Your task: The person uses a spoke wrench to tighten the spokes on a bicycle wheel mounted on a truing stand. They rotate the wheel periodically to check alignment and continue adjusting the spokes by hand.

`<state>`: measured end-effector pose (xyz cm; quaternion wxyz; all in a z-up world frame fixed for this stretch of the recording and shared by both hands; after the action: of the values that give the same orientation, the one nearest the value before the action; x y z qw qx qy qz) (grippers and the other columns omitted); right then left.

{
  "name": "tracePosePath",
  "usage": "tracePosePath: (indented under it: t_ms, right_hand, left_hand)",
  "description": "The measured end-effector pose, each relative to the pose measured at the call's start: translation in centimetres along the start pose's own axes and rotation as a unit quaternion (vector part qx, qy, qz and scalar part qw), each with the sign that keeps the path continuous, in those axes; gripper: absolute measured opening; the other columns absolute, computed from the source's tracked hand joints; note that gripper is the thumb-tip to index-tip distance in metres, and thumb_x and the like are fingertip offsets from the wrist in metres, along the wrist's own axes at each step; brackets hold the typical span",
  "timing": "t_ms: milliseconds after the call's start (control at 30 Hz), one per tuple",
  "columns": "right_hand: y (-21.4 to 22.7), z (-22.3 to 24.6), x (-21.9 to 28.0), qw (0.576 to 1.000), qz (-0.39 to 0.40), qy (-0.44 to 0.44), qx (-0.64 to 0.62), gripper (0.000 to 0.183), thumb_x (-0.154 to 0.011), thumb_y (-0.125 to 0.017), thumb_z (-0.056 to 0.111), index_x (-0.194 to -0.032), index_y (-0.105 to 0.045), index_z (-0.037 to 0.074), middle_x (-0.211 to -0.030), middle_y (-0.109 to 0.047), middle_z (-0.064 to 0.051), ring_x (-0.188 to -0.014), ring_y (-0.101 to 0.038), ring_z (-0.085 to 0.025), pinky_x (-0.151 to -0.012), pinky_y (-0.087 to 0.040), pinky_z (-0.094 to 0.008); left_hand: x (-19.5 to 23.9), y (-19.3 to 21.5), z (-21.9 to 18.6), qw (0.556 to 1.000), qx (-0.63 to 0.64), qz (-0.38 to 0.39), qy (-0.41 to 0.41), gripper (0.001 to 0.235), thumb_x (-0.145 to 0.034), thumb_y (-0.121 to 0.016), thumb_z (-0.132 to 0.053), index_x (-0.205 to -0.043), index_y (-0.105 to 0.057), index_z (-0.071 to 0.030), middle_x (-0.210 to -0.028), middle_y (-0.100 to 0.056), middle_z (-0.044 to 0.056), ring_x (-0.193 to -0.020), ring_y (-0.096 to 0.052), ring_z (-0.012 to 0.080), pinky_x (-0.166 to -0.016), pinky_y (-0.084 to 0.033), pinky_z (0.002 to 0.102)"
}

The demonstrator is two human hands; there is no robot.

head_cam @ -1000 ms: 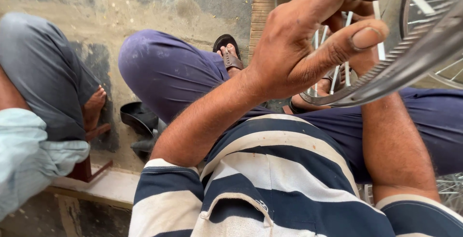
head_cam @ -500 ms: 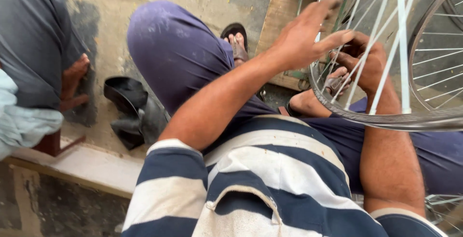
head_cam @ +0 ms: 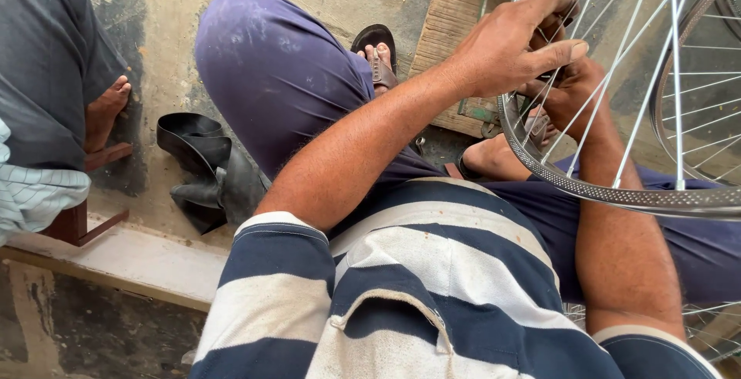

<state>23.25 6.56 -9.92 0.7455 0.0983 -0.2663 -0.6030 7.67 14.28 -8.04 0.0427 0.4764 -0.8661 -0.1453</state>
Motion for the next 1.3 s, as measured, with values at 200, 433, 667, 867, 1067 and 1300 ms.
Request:
tracePosePath:
  t_ms: [200, 433, 667, 867, 1067, 1300]
  right_hand:
    - [-0.4, 0.4, 0.0, 0.997, -0.014, 0.014, 0.072, 0.022, -0.096, -0.083, 0.015, -0.110, -0.074, 0.001, -0.100, -0.077, -0.011, -0.093, -0.076, -0.018, -0.080, -0.063, -0.033]
    - [0.0, -0.7, 0.1, 0.993, 0.051, -0.022, -0.107, 0.019, -0.104, -0.075, 0.018, -0.112, -0.074, 0.001, -0.099, -0.076, -0.010, -0.089, -0.073, -0.017, -0.076, -0.062, -0.031]
    - [0.2, 0.7, -0.2, 1.000, -0.003, 0.007, 0.015, 0.015, -0.104, -0.077, 0.017, -0.108, -0.075, 0.002, -0.095, -0.076, -0.011, -0.086, -0.076, -0.019, -0.073, -0.064, -0.032]
    - [-0.4, 2.3, -0.2, 0.989, -0.063, 0.079, 0.106, 0.018, -0.104, -0.081, 0.014, -0.113, -0.075, 0.000, -0.097, -0.077, -0.012, -0.090, -0.076, -0.022, -0.076, -0.063, -0.034]
    - [0.1, 1.6, 0.3, 0.999, -0.026, 0.038, -0.023, 0.024, -0.097, -0.080, 0.009, -0.118, -0.072, 0.000, -0.103, -0.076, -0.011, -0.095, -0.075, -0.019, -0.081, -0.064, -0.032]
    - [2.4, 0.1, 1.0, 0.988, -0.126, 0.062, -0.055, 0.016, -0.109, -0.075, 0.000, -0.125, -0.072, -0.002, -0.110, -0.076, -0.012, -0.100, -0.075, -0.017, -0.089, -0.064, -0.032]
  left_hand:
    - [0.0, 0.1, -0.1, 1.000, 0.013, -0.005, -0.014, 0.068, -0.096, -0.067, -0.059, -0.136, -0.057, -0.004, -0.107, -0.076, 0.016, -0.099, -0.079, 0.0272, -0.084, -0.066, 0.041]
    - [0.1, -0.1, 0.2, 1.000, 0.017, -0.001, -0.011, 0.071, -0.097, -0.067, -0.059, -0.138, -0.056, -0.003, -0.109, -0.076, 0.018, -0.099, -0.080, 0.0272, -0.084, -0.067, 0.040]
    - [0.1, -0.1, 0.1, 1.000, 0.027, 0.000, -0.016, 0.070, -0.097, -0.067, -0.060, -0.138, -0.057, -0.003, -0.107, -0.077, 0.017, -0.099, -0.081, 0.0271, -0.085, -0.068, 0.040]
    - [0.3, -0.3, 0.3, 0.999, 0.029, 0.004, -0.021, 0.071, -0.098, -0.064, -0.061, -0.140, -0.055, -0.004, -0.110, -0.076, 0.018, -0.101, -0.081, 0.0280, -0.085, -0.068, 0.040]
    - [0.2, -0.2, 0.6, 1.000, 0.002, 0.006, -0.017, 0.068, -0.099, -0.065, -0.056, -0.141, -0.054, -0.003, -0.107, -0.077, 0.016, -0.098, -0.080, 0.0258, -0.083, -0.066, 0.040]
    - [0.0, -0.7, 1.4, 0.999, -0.035, 0.024, 0.014, 0.066, -0.101, -0.062, -0.053, -0.146, -0.049, -0.005, -0.116, -0.075, 0.016, -0.103, -0.079, 0.0246, -0.089, -0.064, 0.042]
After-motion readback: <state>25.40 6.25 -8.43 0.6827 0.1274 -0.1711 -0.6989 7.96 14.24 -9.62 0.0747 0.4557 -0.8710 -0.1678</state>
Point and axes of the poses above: each hand's wrist, its own x-axis away from the middle knuckle, its own y-axis out of the back of the hand, z = x × y, the point moved 5 cm from there along -x, towards the middle knuckle
